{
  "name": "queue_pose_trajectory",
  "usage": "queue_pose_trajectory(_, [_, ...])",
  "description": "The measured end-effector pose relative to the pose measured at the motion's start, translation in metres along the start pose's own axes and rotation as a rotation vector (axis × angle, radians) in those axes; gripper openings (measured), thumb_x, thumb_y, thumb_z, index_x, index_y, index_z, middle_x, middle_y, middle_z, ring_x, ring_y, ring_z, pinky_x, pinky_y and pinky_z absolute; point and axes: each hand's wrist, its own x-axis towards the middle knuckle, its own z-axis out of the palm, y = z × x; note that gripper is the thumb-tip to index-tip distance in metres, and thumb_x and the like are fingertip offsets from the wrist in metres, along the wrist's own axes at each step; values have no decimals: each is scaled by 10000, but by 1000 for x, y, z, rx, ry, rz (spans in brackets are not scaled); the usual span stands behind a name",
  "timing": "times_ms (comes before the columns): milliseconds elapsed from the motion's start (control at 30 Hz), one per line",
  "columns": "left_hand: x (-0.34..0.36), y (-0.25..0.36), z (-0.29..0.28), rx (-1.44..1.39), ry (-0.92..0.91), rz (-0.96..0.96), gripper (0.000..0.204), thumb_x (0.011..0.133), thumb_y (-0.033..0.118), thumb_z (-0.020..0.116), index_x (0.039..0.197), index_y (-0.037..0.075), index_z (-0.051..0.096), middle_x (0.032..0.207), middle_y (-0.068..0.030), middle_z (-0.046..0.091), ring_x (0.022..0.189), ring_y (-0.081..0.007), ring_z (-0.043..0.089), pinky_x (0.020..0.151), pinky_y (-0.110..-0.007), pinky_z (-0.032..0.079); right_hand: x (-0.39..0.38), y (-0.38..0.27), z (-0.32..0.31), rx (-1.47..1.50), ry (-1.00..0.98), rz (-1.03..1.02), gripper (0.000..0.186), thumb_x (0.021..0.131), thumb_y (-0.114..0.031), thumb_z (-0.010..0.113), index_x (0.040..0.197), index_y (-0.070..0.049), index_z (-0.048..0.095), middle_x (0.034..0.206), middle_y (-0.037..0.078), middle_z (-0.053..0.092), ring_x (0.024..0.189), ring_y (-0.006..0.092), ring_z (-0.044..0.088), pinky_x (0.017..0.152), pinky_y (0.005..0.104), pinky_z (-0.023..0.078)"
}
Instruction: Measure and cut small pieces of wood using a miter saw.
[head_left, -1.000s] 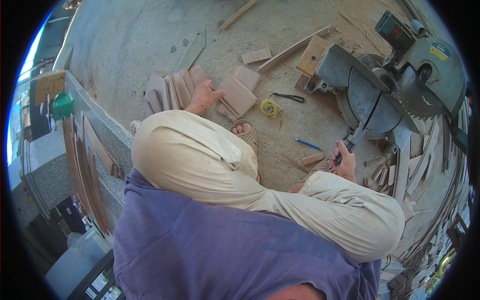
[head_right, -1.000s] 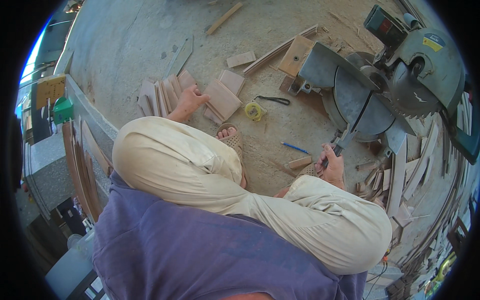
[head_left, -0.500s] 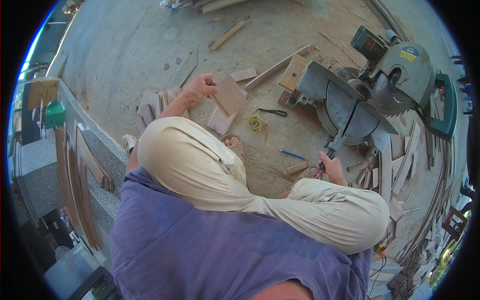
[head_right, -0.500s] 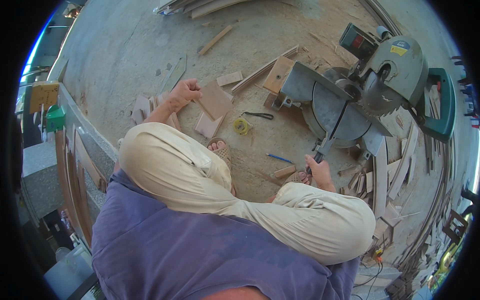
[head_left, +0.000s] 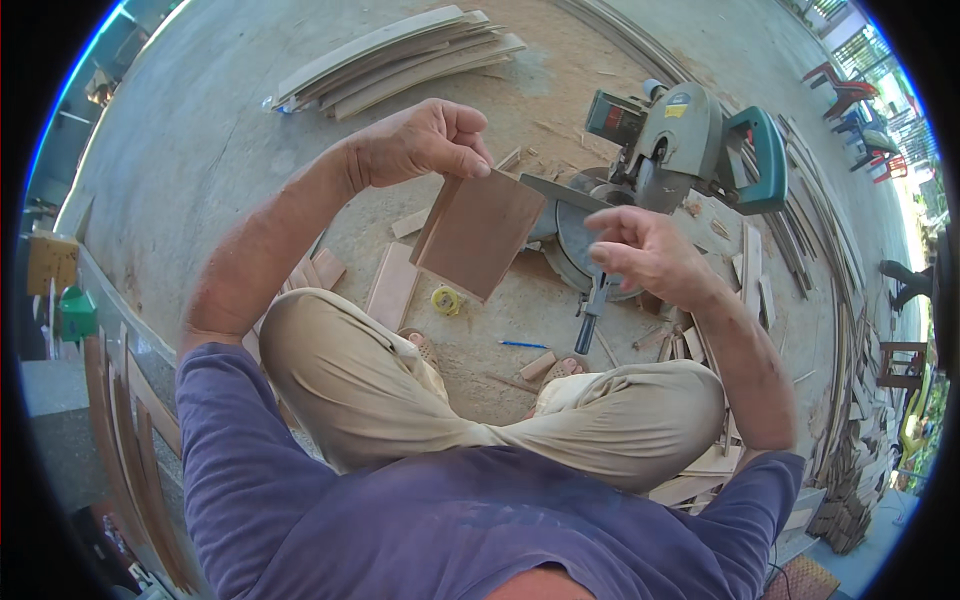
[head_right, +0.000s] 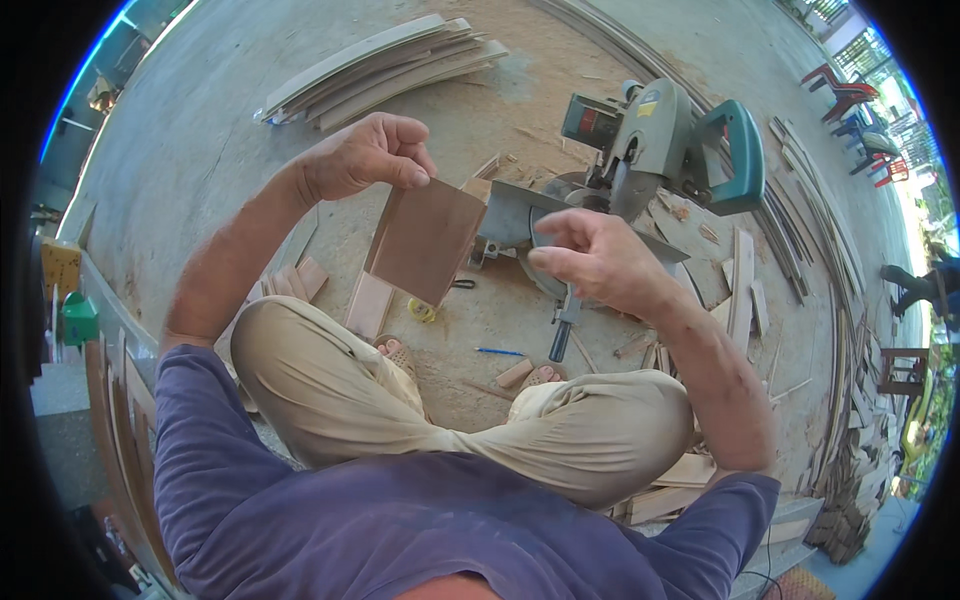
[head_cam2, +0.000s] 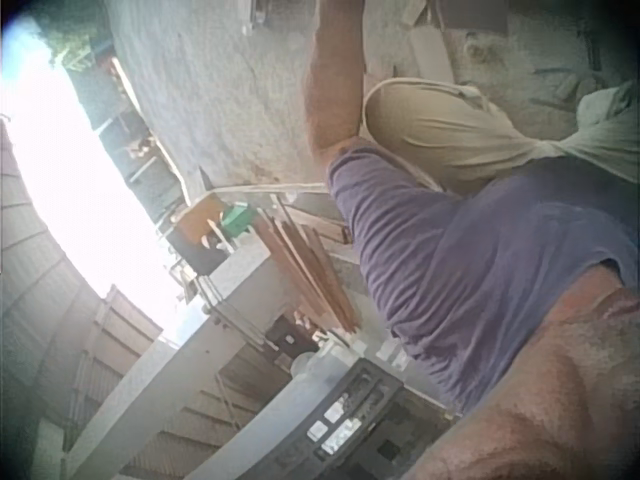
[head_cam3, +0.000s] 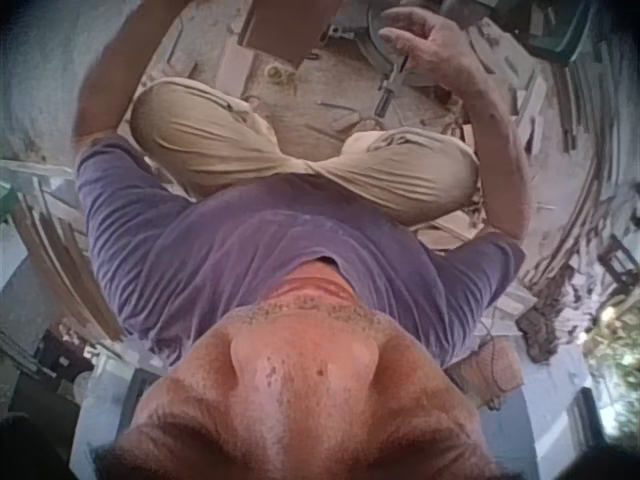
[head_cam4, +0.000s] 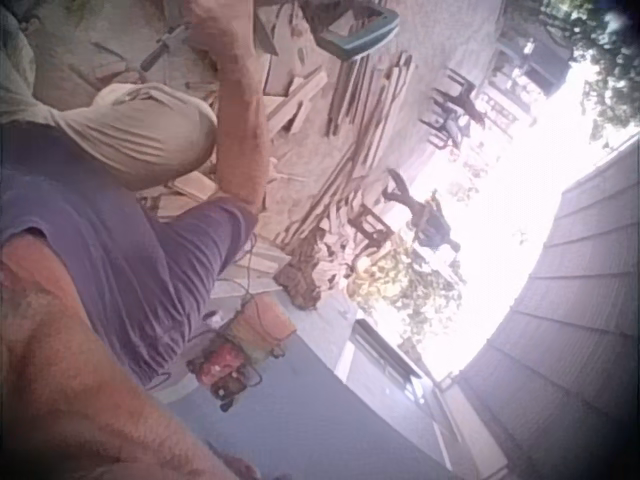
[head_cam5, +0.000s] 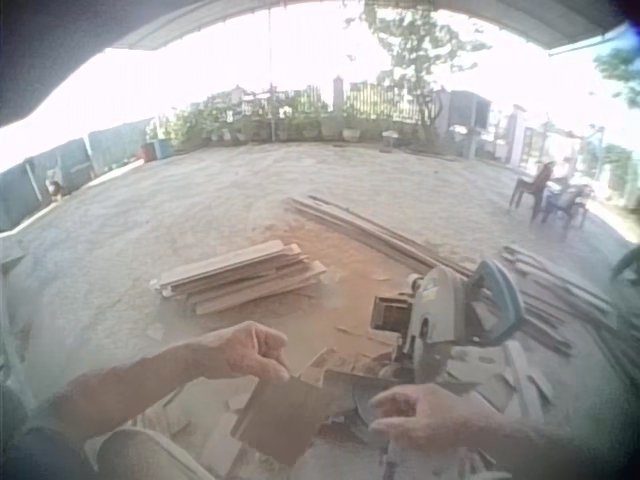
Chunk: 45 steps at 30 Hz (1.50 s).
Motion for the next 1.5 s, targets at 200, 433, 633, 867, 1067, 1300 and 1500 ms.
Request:
queue_pose_trajectory(200, [16, 1, 47, 81, 78, -31, 244, 934, 163, 818, 921, 95, 583, 956, -39, 754, 898, -43, 638, 820, -248, 512, 21, -14, 44, 210, -91, -25, 295, 1021, -300, 727, 1084, -11, 719, 957, 71, 750, 798, 98, 700, 636, 277, 591])
queue_pose_trajectory(433, [-5, 4, 71, 688, 289, -34, 712, 811, 359, 926, 1268, -92, 617, 1372, -231, 633, 1209, -247, 635, 1024, -372, 512, 19, 15, 29, 582, 146, -21, 274, 1014, -229, 735, 1145, -1, 656, 989, 87, 735, 783, 151, 729, 677, 304, 638])
queue_pose_trajectory(633, [-1, 1, 98, 1065, 293, 105, 782, 734, 364, 942, 1261, -109, 611, 1644, -356, 329, 1539, -475, 329, 1232, -492, 353, 26, 14, 23, 707, 212, -173, 317, 999, -177, 738, 1191, 47, 624, 1071, 133, 720, 886, 191, 737, 713, 333, 649])
queue_pose_trajectory(867, [4, -4, 84, 1307, 420, 466, 493, 696, 224, 895, 998, -31, 601, 1613, -338, 386, 1511, -481, 372, 1217, -517, 363, 21, 10, 25, 658, 168, -192, 301, 998, -178, 751, 1223, 9, 681, 1102, 97, 741, 897, 168, 730, 734, 301, 631])
queue_pose_trajectory(1067, [-1, -10, 71, 1328, 447, 534, 435, 712, 186, 886, 967, -7, 591, 1611, -325, 402, 1509, -469, 386, 1213, -530, 368, 12, 2, 22, 577, 170, -224, 320, 998, -160, 755, 1257, 19, 699, 1114, 95, 749, 895, 147, 723, 729, 277, 609])
queue_pose_trajectory(1300, [-4, -16, 69, 1301, 451, 511, 456, 703, 188, 900, 971, -14, 593, 1590, -327, 425, 1495, -473, 404, 1211, -524, 373, 9, -5, 18, 505, 157, -282, 371, 1009, -180, 748, 1300, 29, 653, 1114, 95, 739, 903, 142, 728, 775, 293, 624])
queue_pose_trajectory(1500, [-2, -17, 70, 1288, 444, 512, 487, 698, 203, 910, 1006, -32, 614, 1578, -333, 431, 1476, -474, 425, 1206, -513, 380, 6, -8, 16, 469, 119, -262, 439, 990, -177, 767, 1351, 28, 624, 1168, 93, 728, 931, 137, 719, 786, 295, 619])
